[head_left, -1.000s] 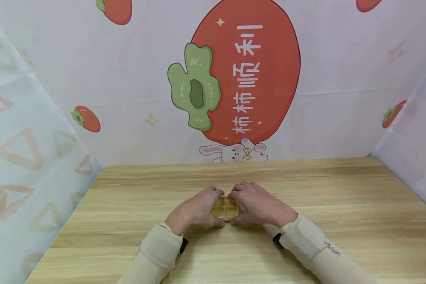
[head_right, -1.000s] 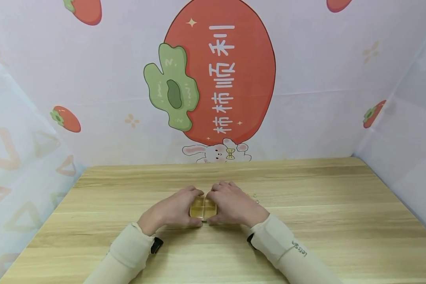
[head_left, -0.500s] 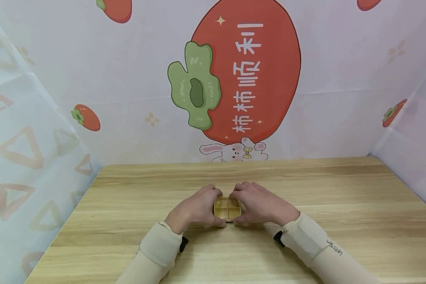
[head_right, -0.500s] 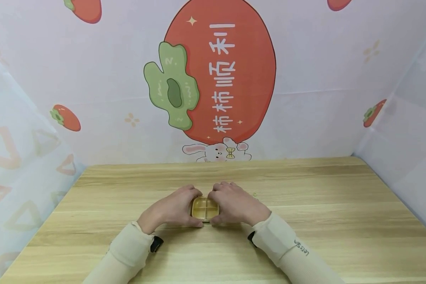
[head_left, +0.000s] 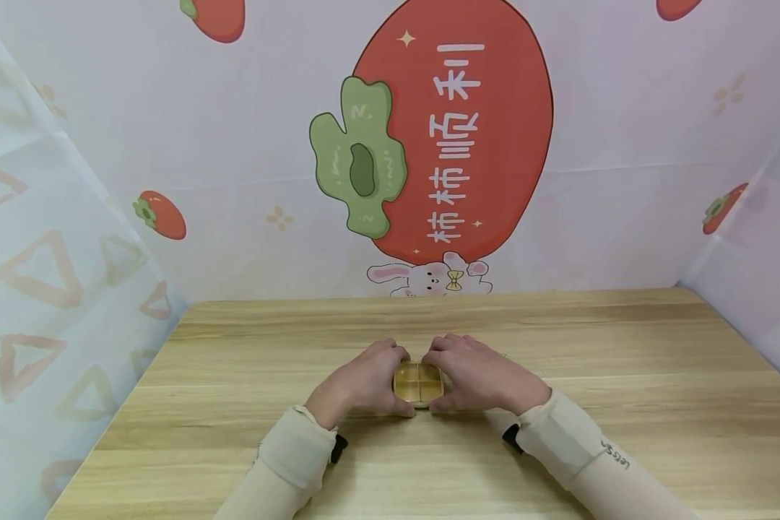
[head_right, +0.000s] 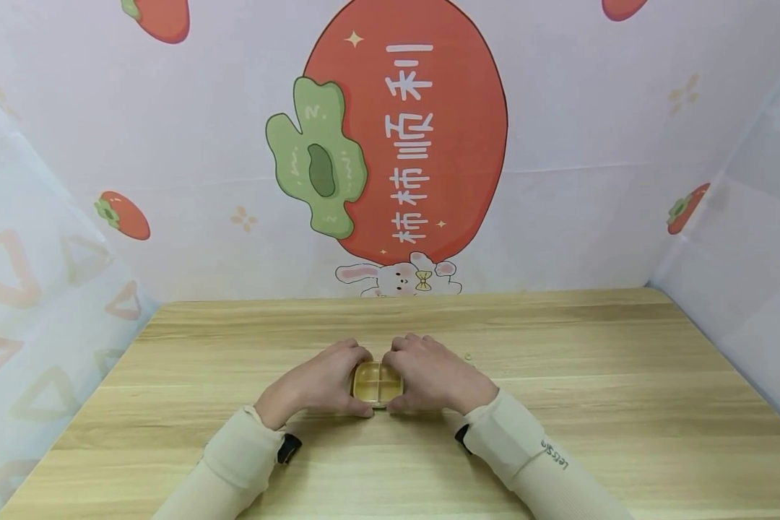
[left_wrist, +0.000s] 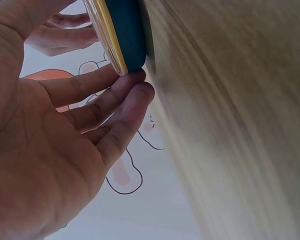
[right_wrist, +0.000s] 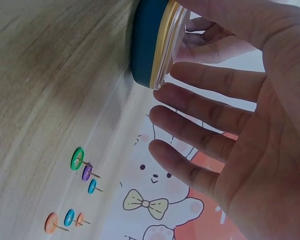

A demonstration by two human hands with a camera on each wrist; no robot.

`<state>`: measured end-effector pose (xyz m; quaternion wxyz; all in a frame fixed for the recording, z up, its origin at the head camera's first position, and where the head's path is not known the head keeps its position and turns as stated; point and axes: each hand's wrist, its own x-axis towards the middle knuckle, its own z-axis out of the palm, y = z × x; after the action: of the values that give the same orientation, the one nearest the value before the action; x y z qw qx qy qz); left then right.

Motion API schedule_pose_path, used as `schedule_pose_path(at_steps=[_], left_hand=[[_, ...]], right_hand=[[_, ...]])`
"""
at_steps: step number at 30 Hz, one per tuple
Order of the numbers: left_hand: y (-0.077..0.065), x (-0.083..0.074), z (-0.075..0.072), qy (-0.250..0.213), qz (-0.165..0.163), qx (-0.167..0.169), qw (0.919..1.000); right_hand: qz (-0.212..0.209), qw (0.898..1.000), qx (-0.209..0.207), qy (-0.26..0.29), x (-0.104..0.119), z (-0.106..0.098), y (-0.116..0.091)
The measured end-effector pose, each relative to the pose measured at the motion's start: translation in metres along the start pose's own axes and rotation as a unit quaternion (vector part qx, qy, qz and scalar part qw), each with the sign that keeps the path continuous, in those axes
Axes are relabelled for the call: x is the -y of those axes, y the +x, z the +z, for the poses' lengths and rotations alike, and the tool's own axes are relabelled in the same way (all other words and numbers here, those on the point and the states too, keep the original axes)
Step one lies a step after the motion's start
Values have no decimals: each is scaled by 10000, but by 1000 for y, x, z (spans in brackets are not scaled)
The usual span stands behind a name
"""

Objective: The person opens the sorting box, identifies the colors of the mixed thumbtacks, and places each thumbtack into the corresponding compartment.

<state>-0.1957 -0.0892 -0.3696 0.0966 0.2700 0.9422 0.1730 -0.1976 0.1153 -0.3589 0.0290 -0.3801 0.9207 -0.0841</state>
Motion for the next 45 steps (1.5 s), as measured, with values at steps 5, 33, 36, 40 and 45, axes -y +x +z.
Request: schedule_pose_path(at_steps=[5,33,36,40,45], left_hand=[[1,0,1,-31,25,-37,10000],[-2,4,-4,-285,218,43,9993],[-2,5,-5,-278,238,77,9993],[-2,5,-5,-341,178,121,9992],[-2,4,-4,-481,81,136,9987]], right_hand=[[-77,10000,-47,10,0,0,0],[-130,9998,144,96,2,-11,-6],[-188,9997,113,110,1,-11,-6],[-205,9996,109,133,1,-11,-6],[-208,9997,116,113,2,-11,-7]])
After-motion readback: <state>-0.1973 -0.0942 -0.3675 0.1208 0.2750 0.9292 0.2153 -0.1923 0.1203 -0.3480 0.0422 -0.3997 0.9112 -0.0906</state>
